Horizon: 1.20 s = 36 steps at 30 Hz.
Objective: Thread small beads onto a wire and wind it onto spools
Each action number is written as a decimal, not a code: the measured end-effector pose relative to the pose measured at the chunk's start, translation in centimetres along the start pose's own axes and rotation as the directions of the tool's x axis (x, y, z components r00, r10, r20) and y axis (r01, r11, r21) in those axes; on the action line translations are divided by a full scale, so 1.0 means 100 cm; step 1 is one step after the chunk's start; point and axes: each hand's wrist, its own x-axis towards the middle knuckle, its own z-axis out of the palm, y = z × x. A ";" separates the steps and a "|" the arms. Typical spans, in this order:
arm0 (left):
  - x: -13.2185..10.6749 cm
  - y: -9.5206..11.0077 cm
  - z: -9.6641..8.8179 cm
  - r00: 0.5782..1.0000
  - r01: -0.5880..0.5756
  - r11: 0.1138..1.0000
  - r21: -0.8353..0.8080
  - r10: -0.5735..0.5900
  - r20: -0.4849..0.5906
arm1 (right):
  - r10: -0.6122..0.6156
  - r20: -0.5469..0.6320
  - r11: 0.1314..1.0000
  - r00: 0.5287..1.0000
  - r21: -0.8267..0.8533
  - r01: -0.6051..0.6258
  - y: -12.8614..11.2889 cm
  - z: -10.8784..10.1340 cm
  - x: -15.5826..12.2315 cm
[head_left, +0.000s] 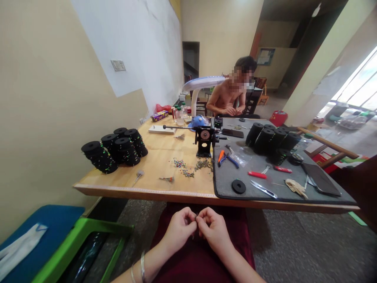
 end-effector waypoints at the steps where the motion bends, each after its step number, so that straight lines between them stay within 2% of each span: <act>1: 0.000 0.000 0.000 1.000 0.011 1.000 -0.025 -0.011 0.000 | 0.011 0.000 1.000 1.000 0.010 -0.011 0.000 0.000 0.000; 4: 0.000 0.001 0.000 0.996 0.094 0.981 -0.168 -0.091 0.024 | 0.053 0.002 0.996 0.999 0.069 -0.053 -0.001 0.000 0.002; 8: 0.000 0.005 -0.002 0.969 0.238 0.879 -0.414 -0.185 0.165 | 0.108 0.019 0.979 0.994 0.170 -0.110 0.002 -0.001 0.005; 12: 0.001 0.002 -0.003 0.954 0.264 0.856 -0.445 -0.164 0.250 | 0.137 0.042 0.962 0.990 0.234 -0.143 0.005 -0.001 0.006; 26: 0.010 -0.011 -0.007 0.964 0.266 0.823 -0.503 -0.239 0.119 | 0.252 0.090 0.933 0.964 0.242 -0.266 0.001 -0.002 0.001; 32: 0.011 -0.012 -0.009 0.942 0.332 0.761 -0.557 -0.298 0.155 | 0.276 0.136 0.931 0.952 0.209 -0.300 0.000 0.001 0.000; 36: 0.011 -0.012 -0.010 0.942 0.334 0.766 -0.550 -0.297 0.158 | 0.291 0.155 0.926 0.944 0.202 -0.319 0.002 0.002 0.001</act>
